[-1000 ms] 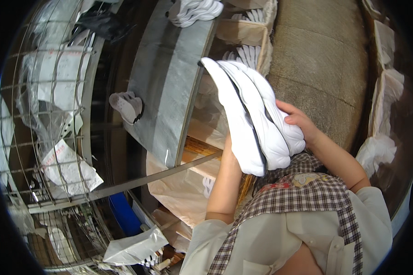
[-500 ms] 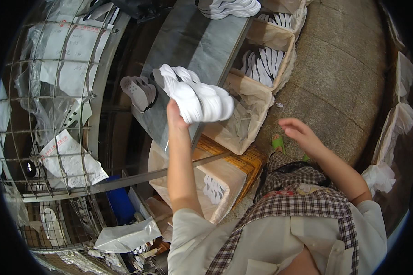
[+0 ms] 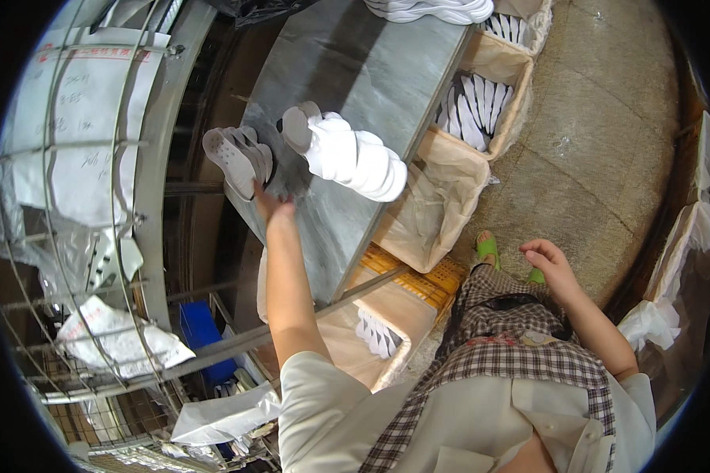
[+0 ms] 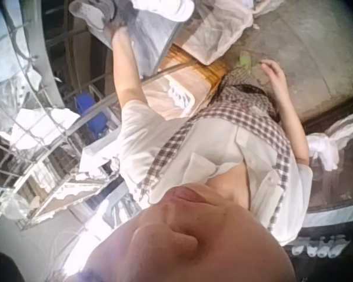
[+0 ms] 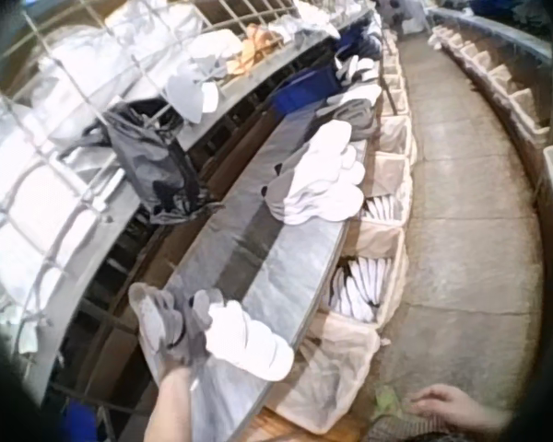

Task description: The person repeatedly picks up pairs of white slippers from a metal shelf, turns them over to view the soles, and places them into a fabric bin. The person also uses a small brush to clean the sole of one slipper before returning it to the shelf.

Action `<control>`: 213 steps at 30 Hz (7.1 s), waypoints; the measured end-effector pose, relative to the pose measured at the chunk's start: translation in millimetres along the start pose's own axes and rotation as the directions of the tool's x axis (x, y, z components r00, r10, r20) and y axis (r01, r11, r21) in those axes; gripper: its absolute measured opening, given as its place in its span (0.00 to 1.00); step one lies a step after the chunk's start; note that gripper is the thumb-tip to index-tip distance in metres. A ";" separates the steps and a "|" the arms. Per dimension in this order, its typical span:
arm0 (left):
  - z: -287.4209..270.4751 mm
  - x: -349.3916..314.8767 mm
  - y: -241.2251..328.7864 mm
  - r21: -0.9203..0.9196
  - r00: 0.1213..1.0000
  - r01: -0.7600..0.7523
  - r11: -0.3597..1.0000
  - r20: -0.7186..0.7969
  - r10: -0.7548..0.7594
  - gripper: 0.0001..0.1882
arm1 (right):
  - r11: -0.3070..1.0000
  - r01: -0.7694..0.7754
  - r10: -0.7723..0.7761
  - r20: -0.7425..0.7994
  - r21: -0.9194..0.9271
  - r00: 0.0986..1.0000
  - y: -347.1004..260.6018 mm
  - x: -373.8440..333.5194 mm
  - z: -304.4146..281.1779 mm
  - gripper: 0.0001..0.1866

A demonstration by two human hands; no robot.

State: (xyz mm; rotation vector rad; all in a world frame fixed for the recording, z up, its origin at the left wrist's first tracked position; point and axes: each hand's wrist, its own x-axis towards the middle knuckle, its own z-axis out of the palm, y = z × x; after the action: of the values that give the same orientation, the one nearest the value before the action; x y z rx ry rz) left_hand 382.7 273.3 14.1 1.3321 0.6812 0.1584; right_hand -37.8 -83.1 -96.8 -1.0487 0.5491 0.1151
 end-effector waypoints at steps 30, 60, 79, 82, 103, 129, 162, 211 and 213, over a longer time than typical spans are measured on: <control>-191.0 -304.5 -78.0 0.066 0.857 0.369 0.927 0.361 -0.367 0.28 | 0.955 -0.296 0.244 0.512 0.021 0.824 7.6 39.1 120.8 0.42; -4.5 -382.6 -147.1 0.695 0.176 0.400 0.597 0.581 -0.794 0.22 | 0.653 -0.461 0.298 0.357 0.600 0.886 -55.6 -103.5 -18.1 0.32; -20.0 -407.3 -139.8 0.418 0.093 0.006 0.908 0.904 -0.417 0.29 | 0.796 0.068 -0.169 0.112 0.602 0.979 -59.8 -116.5 -8.6 0.29; -18.4 -406.6 -134.4 0.329 0.039 0.013 0.944 0.944 -0.329 0.33 | 0.819 0.229 -0.318 0.084 0.525 0.944 -72.3 -123.2 -7.0 0.27; -3.7 -390.7 -147.3 0.175 0.039 0.105 0.979 0.983 -0.180 0.27 | 0.844 0.530 -0.525 0.068 -0.088 0.848 -78.6 -136.8 -22.5 0.26; 12.5 -342.4 -155.8 0.079 0.000 -0.473 0.878 0.996 -0.090 0.27 | 0.676 0.630 -0.549 0.310 -0.382 0.776 -97.4 -138.1 -51.8 0.30; 42.6 -460.4 -134.5 -0.155 0.265 0.369 0.916 0.963 0.057 0.27 | 0.649 0.747 -0.727 0.172 -0.146 0.665 -62.0 -135.2 -35.0 0.33; -16.9 -419.4 -119.8 -0.241 0.470 0.246 0.939 0.877 0.102 0.14 | 0.929 0.078 -0.273 0.529 0.361 0.803 -41.9 -100.2 12.3 0.35; -48.9 -415.8 -101.1 -0.249 0.577 0.085 0.965 0.802 0.157 0.15 | 0.942 0.326 -0.224 0.588 -0.072 0.777 -44.7 -92.0 24.2 0.29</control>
State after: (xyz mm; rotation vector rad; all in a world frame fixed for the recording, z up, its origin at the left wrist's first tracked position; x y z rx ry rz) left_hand -2.8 88.9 68.2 0.9961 -0.1799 -0.3342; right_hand -92.4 -69.9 -8.0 -1.1835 -0.1762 0.2123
